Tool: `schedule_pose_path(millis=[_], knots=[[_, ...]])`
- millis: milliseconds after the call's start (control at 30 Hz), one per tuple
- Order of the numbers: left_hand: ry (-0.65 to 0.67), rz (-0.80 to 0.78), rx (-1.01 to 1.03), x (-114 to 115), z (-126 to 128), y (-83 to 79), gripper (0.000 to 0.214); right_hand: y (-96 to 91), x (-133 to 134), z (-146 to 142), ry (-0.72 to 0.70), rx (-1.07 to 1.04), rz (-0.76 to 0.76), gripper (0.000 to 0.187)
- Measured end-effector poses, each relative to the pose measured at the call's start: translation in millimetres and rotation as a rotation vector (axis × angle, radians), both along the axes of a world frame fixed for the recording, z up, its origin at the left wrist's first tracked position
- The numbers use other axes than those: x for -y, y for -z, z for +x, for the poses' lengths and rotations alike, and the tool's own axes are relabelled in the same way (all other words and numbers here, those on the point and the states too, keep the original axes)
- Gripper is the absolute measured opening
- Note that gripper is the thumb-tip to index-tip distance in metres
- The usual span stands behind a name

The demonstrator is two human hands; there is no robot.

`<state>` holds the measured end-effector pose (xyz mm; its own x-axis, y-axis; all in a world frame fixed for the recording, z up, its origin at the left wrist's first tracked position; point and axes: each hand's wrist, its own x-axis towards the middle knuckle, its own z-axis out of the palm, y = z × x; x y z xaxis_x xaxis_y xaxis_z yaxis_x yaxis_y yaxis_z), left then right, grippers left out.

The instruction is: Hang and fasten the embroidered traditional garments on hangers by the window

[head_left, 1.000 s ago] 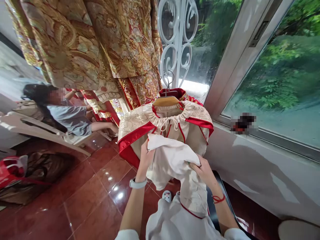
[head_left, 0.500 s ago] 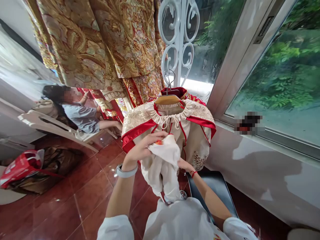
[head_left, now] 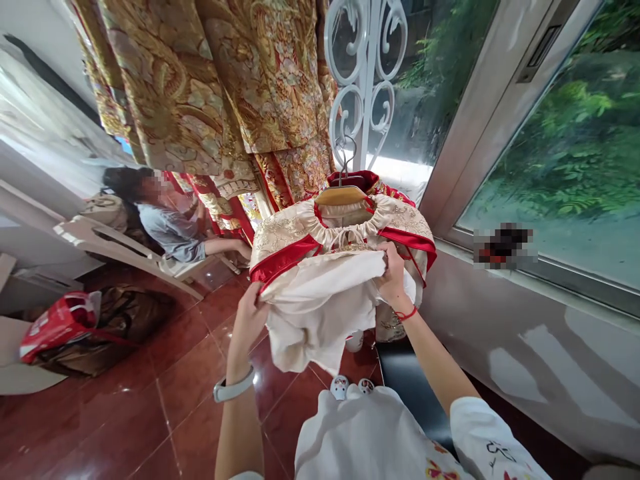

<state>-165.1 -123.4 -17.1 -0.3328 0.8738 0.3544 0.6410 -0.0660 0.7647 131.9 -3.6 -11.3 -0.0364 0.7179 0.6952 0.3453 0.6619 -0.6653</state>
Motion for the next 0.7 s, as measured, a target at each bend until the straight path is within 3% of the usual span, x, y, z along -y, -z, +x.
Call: schedule_pose_path(millis=[100, 167, 300, 367, 433, 500, 533, 600, 700], knots=[[0.080, -0.105, 0.123, -2, 14, 9.6, 0.010, -7.6, 3, -1, 0.069, -0.033, 0.074, 0.020], [0.064, -0.086, 0.174, -6, 24, 9.9, 0.008, -9.2, 5, 5, 0.011, 0.037, 0.021, 0.027], [0.008, 0.114, 0.243, -21, 58, -8.0, 0.012, -13.7, 10, 8, -0.383, 0.421, -0.136, 0.065], [0.082, 0.161, 0.185, -30, 81, -22.5, 0.010, -13.9, 13, -4, -0.547, 0.473, -0.146, 0.083], [0.230, 0.152, 0.072, -36, 100, -34.4, 0.010, -10.8, 15, -20, -0.647, 0.431, -0.161, 0.076], [0.327, 0.122, 0.001, -36, 110, -37.4, 0.010, -5.5, 15, -31, -0.646, 0.410, -0.174, 0.047], [0.332, 0.103, 0.005, -33, 111, -33.7, 0.008, -3.0, 15, -33, -0.604, 0.409, -0.167, 0.034], [0.306, 0.037, 0.087, -23, 106, -14.3, 0.007, -0.7, 16, -30, -0.477, 0.380, -0.125, 0.029], [0.232, -0.106, 0.245, 1, 95, 40.0, 0.044, -7.1, 23, -21, -0.323, 0.217, -0.055, 0.031]])
